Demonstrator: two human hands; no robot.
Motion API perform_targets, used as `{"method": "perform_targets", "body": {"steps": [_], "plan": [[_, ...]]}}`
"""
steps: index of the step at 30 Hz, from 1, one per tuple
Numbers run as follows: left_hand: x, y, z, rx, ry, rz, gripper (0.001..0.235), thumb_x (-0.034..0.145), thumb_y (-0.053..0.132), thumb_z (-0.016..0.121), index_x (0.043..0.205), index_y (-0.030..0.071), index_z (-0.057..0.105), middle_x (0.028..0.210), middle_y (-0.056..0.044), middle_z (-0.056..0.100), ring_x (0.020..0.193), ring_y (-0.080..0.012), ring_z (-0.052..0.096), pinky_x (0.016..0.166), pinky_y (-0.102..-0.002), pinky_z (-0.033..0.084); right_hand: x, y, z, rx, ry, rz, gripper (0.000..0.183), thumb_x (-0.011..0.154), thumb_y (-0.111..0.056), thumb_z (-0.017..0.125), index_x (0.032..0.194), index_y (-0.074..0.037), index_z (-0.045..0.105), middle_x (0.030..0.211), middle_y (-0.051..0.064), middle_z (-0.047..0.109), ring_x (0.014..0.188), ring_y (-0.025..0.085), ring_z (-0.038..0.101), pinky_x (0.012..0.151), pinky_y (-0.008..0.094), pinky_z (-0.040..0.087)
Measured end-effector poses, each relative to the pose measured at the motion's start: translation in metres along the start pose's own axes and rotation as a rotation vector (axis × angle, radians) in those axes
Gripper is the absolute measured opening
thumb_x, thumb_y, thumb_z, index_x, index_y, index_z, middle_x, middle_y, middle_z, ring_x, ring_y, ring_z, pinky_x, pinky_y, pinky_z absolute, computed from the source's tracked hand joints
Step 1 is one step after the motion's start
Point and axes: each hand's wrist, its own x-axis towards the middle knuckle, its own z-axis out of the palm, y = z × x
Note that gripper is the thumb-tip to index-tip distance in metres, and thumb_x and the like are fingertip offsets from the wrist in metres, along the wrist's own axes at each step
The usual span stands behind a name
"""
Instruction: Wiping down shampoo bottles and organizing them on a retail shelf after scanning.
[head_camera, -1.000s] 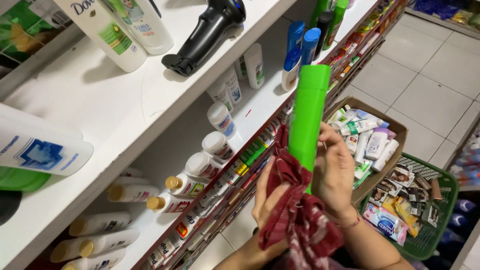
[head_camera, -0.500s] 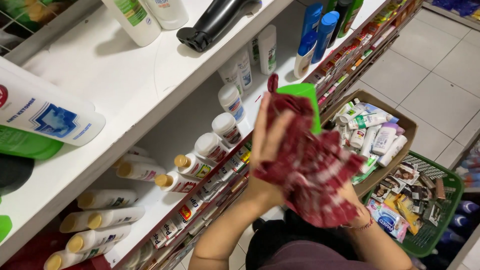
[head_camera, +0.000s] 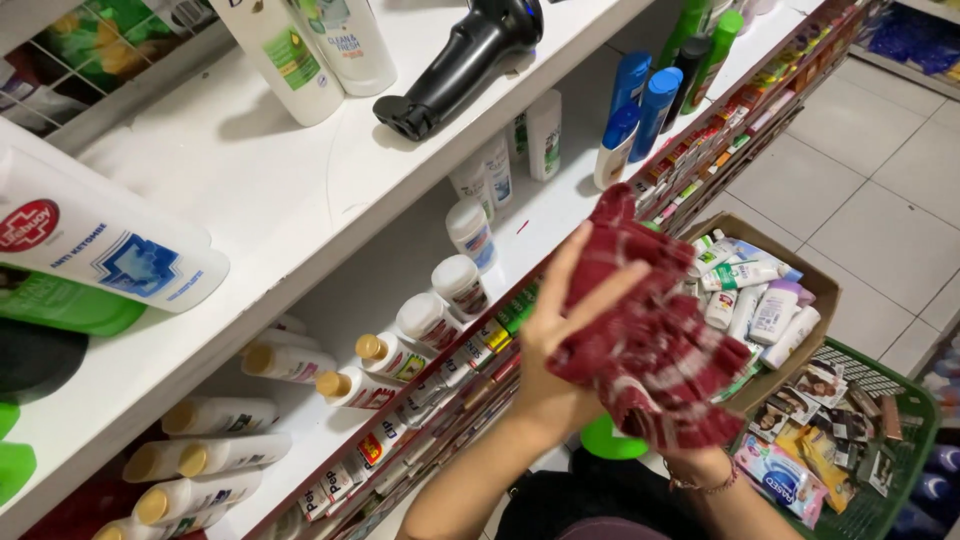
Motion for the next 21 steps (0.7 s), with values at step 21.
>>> {"method": "perform_targets", "body": {"steps": [21], "plan": [[0.102, -0.028, 0.033, 0.474, -0.156, 0.310, 0.056, 0.061, 0.024, 0.087, 0.113, 0.008, 0.072, 0.145, -0.013, 0.059, 0.143, -0.0464, 0.049, 0.117, -0.054, 0.052, 0.023, -0.120, -0.050, 0.243, 0.318, -0.554, 0.077, 0.111, -0.069, 0.023, 0.136, -0.002, 0.050, 0.116, 0.014, 0.062, 0.099, 0.029, 0.067, 0.083, 0.046, 0.059]]}}
